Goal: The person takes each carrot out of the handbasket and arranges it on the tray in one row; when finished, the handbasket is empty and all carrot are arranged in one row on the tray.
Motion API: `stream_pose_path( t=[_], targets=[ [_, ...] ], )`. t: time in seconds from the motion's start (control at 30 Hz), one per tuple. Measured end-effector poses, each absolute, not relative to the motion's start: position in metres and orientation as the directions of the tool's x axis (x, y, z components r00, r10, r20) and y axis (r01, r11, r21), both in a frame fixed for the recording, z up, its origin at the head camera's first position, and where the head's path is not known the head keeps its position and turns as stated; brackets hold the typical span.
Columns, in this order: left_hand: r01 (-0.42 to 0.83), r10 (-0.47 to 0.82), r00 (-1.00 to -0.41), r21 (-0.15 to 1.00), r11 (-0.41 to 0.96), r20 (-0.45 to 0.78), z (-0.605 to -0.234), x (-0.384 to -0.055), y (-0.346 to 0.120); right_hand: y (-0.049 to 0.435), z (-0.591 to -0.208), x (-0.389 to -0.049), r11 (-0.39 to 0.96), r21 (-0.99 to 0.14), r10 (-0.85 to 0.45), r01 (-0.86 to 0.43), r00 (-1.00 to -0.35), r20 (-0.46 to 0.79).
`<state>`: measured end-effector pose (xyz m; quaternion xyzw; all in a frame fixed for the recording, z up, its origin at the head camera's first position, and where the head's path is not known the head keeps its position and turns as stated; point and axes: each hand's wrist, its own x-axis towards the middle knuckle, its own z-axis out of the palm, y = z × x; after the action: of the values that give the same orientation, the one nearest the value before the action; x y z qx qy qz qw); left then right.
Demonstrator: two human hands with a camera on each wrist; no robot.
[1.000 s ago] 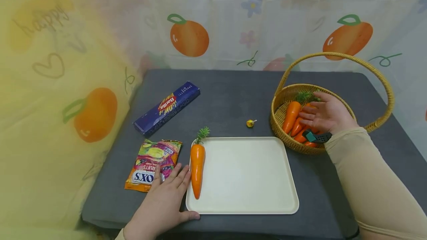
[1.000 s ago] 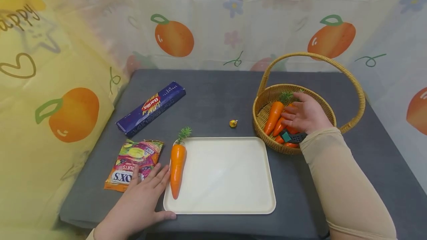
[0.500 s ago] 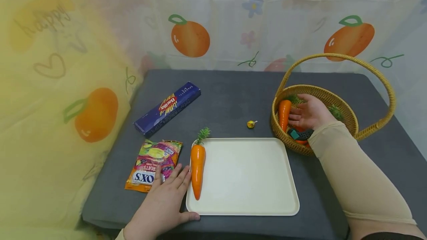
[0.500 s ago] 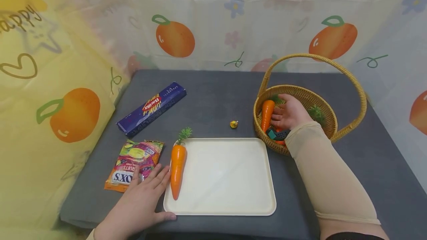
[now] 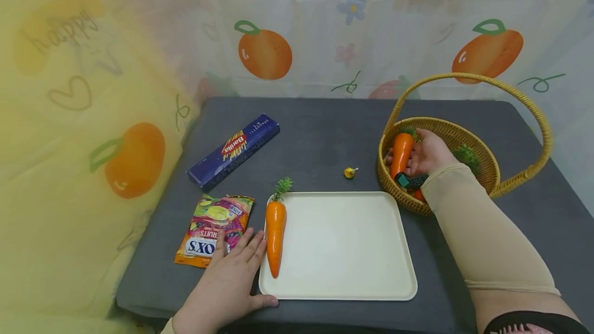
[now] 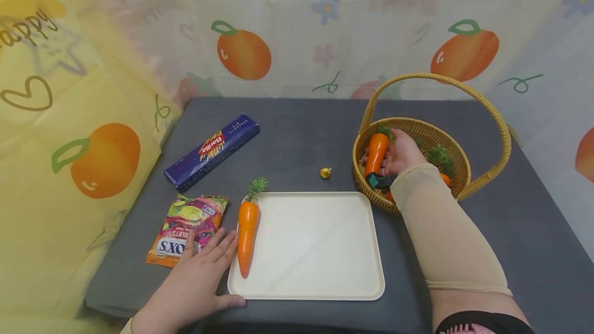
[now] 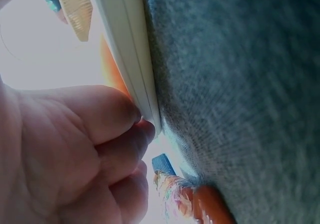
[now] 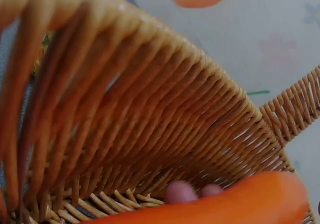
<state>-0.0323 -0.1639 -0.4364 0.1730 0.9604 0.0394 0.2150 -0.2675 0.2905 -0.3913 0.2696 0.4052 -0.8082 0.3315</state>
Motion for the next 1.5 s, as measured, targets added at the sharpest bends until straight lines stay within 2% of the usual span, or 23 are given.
stream_pose_path(
  t=[0.33,0.67,0.97,1.23,1.5],
  targets=[
    [0.322,0.354,-0.85,0.147,0.935,-0.389,-0.436,-0.033,-0.164,0.304,-0.384,-0.257,-0.667,-0.334,-0.358,0.665,-0.68,-0.64],
    [0.293,0.338,-0.851,0.17,0.941,-0.401,-0.436,-0.031,-0.164,0.307,-0.374,-0.24,-0.759,-0.287,-0.358,0.584,-0.743,-0.565],
    [0.295,0.339,-0.855,0.168,0.94,-0.393,-0.437,-0.03,-0.163,0.299,-0.366,-0.217,-0.781,-0.341,-0.345,0.523,-0.817,-0.463],
    [0.306,0.343,-0.852,0.156,0.939,-0.395,-0.437,-0.03,-0.163,0.264,-0.362,-0.18,-0.747,-0.418,-0.436,0.516,-0.856,-0.276],
    [0.311,0.348,-0.854,0.156,0.937,-0.388,-0.438,-0.031,-0.164,0.211,-0.379,-0.151,-0.672,-0.537,-0.427,0.509,-0.86,-0.28]
  ],
)
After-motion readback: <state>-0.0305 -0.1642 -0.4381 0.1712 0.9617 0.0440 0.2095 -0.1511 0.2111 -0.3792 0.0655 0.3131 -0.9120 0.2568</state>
